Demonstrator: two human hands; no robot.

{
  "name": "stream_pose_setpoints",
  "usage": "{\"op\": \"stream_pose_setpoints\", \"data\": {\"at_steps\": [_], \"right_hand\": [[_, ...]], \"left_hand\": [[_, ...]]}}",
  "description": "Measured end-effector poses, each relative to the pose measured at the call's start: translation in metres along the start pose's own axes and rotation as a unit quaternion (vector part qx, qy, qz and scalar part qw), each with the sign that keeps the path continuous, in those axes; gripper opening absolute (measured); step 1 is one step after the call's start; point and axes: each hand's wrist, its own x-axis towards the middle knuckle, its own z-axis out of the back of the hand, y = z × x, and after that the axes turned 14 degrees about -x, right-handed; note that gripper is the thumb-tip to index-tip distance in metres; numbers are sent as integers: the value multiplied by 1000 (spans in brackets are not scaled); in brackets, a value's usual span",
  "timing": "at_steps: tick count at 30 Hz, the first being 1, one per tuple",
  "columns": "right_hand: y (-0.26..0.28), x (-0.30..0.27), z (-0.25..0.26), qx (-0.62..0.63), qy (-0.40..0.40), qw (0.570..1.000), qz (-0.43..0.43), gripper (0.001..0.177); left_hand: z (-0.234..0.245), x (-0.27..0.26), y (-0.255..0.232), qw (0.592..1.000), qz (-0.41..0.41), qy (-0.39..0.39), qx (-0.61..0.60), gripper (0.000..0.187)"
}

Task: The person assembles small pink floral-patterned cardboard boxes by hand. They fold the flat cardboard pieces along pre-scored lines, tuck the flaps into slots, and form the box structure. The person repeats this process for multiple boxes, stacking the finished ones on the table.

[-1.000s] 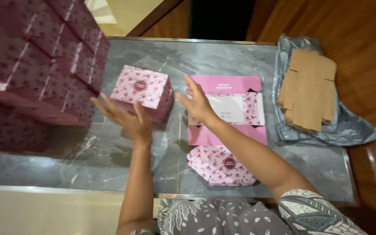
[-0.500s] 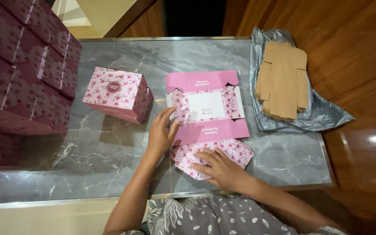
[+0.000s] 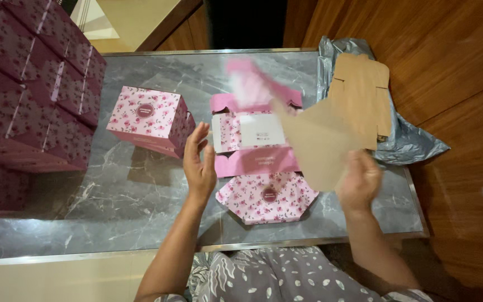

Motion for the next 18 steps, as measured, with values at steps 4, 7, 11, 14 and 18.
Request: {"op": "stream_pose_setpoints", "data": {"at_steps": [4,7,11,14,18], "right_hand": [[56,5,-14,221,-32,974,-38,41],[47,-14,-32,302,-13,933,-196,50],[-14,-58,-42,238,28,875,-421,45],[-42,-76,-22,213,242,848,-422,42],[-48,-79,7,-84,374,871,-306,37]], "left_hand": [[-10,-5,-24,982,-114,92,123,45],[-18,-8,-36,955,-128,206,172,44],[-34,-13,-36,889,-96,376,242,52],[-36,-25,-21,858,-6,440,265,59],[-27,-40,9,850,11,448,278,47]]}}
